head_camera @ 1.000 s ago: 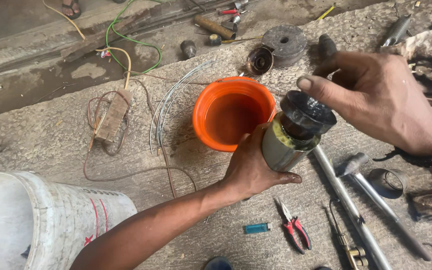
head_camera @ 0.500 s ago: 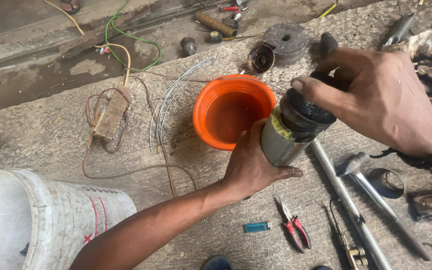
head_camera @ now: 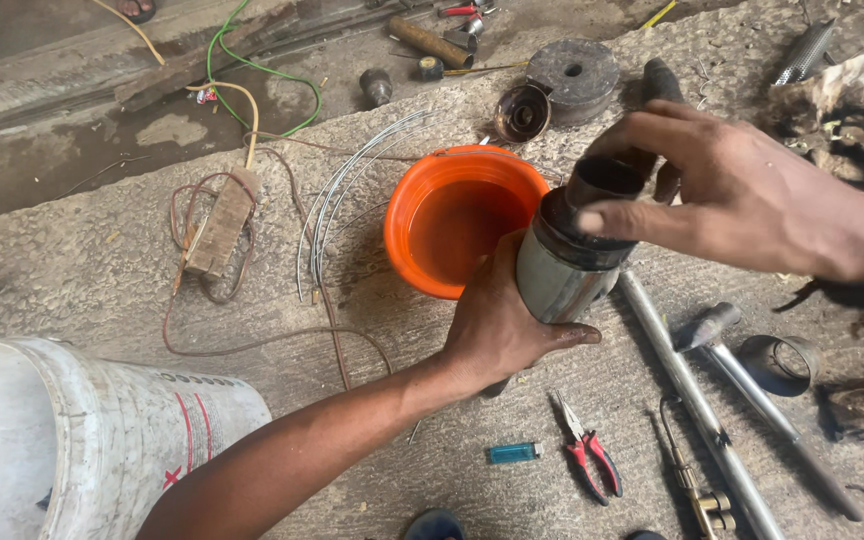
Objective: The person inserts a perforated metal mesh into a cylindrical metal pipe, then places a black cap on top. They use a hammer to tap the cap into place and later use pliers to adjust the mesh inside the pipe.
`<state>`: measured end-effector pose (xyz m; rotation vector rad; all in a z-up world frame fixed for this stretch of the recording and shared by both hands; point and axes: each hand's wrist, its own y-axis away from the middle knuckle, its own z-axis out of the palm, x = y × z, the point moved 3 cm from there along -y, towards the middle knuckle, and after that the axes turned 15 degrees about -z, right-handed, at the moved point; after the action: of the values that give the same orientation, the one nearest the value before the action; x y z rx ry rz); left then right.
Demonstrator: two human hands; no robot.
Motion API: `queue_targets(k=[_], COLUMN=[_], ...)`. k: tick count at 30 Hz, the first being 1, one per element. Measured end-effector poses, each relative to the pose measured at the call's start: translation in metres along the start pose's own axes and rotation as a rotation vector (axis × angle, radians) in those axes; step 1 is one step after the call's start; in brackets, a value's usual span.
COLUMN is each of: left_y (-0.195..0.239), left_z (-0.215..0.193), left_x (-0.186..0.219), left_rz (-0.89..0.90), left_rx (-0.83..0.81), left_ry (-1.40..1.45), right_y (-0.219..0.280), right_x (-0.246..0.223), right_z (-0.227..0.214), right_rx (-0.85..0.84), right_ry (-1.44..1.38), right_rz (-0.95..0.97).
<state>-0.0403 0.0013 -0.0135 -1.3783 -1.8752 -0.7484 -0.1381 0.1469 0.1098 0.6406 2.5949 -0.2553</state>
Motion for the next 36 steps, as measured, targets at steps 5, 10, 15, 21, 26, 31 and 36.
queue_targets(k=[5, 10, 15, 21, 26, 31, 36], left_y=[-0.001, -0.002, -0.006, -0.005, -0.006, -0.008, -0.009], left_z=[-0.005, -0.007, -0.005, -0.005, -0.005, -0.003, 0.000], left_x=[0.001, 0.001, -0.004, -0.006, -0.006, -0.005, -0.006], left_rz=[-0.016, -0.078, -0.049, -0.064, -0.062, -0.020, -0.045], left_rx=[-0.016, -0.029, 0.026, 0.040, 0.057, 0.057, 0.019], left_ry=[0.049, 0.035, 0.000, 0.029, 0.006, -0.024, -0.018], right_y=[-0.004, -0.007, -0.012, -0.013, -0.012, -0.010, -0.006], right_x=[0.011, 0.003, 0.003, -0.004, -0.003, 0.007, 0.011], right_z=[0.001, 0.006, 0.010, 0.014, 0.017, 0.016, 0.005], right_rx=[-0.081, -0.018, 0.118, 0.171, 0.189, 0.156, 0.292], right_ry=[-0.232, -0.318, -0.271, -0.233, -0.160, -0.225, -0.365], right_rz=[-0.041, -0.072, -0.194, -0.062, -0.133, -0.134, 0.092])
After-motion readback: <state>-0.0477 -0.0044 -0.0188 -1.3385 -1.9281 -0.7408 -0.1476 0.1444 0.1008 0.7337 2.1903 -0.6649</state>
